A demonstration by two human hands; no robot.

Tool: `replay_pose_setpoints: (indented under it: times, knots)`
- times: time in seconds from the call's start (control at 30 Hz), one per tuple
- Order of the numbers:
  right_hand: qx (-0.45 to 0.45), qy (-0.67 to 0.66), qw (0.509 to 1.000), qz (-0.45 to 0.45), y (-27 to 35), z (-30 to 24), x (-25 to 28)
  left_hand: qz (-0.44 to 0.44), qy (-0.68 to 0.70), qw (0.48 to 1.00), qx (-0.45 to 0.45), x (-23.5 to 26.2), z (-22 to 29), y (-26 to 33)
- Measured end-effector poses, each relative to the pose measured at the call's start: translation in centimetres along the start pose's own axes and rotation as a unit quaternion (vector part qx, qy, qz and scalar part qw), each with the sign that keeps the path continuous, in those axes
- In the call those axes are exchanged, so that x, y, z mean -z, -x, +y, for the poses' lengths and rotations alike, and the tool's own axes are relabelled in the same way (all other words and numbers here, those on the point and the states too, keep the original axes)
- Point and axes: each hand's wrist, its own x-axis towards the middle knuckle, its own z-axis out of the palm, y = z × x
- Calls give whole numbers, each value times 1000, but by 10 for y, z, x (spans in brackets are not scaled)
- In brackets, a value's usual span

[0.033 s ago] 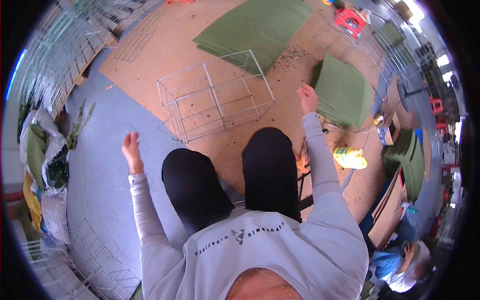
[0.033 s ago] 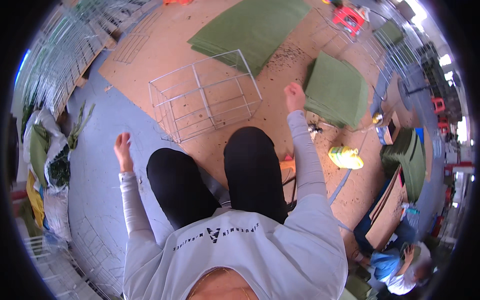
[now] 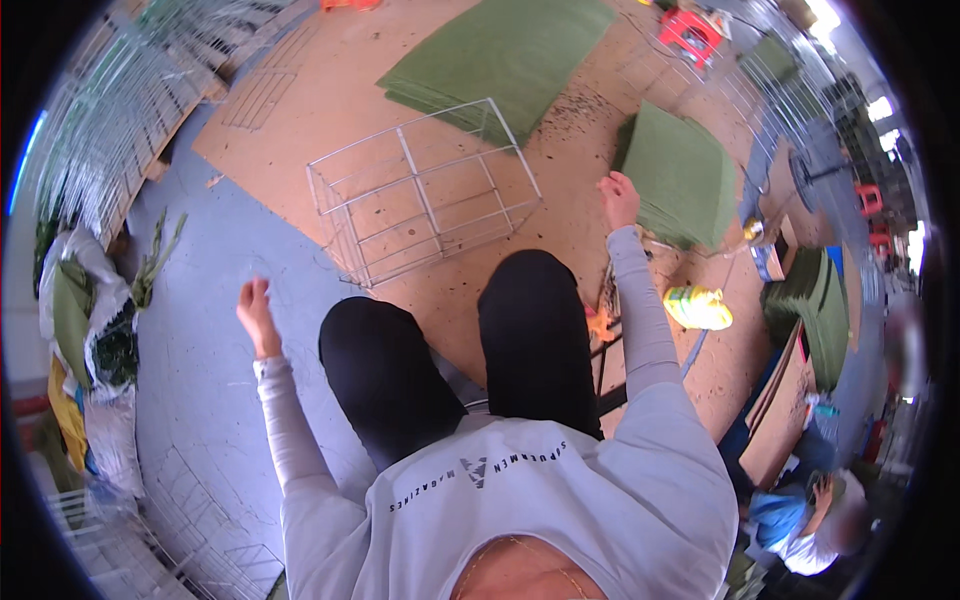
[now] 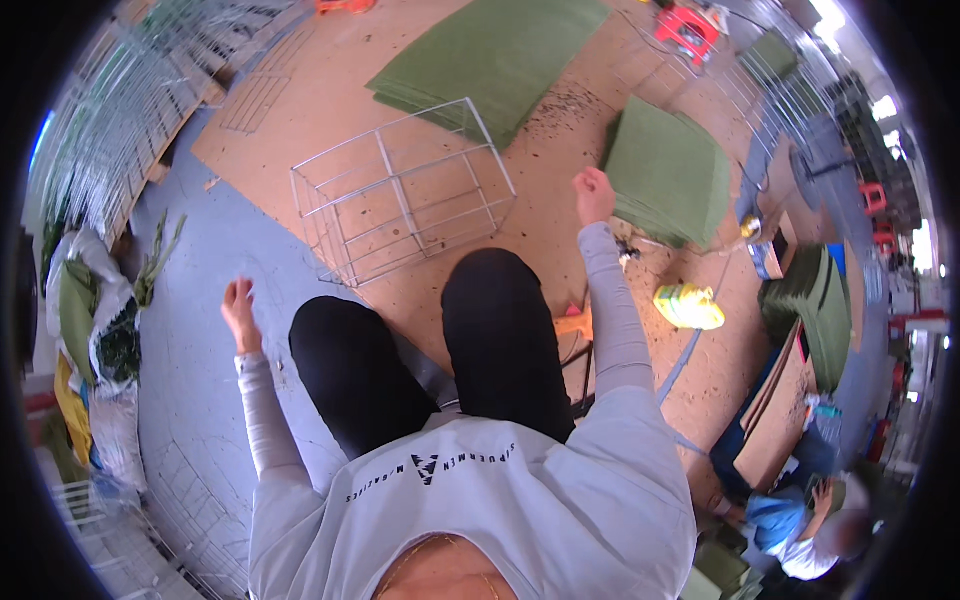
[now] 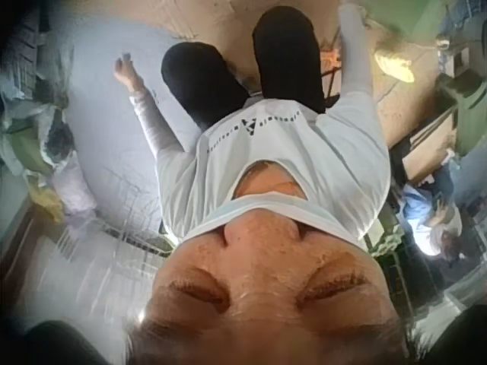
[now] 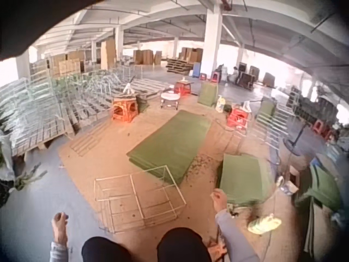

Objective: Assembling a mesh-covered box by placing a wire frame into a pre-cut green fabric piece and securing it with a pneumatic staple gun.

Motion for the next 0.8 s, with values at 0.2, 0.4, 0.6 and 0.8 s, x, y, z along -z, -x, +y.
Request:
replay_pose_setpoints:
  times: [0.2,0.4,0.6,0.8]
  knots:
    - [-172,-23,985,0,123,86,126,54,-60,996,35,67,-65,72]
    - [-471,-2,872,129,305,163,190,-175,114,973,100,35,-105,169]
    - [-510,-125,847,82,290,121,126,-73,15,988,-138,52,-37,61]
    - [-305,-117,945,-6,132,126,68,-163,-193,938,-239,-50,250,124]
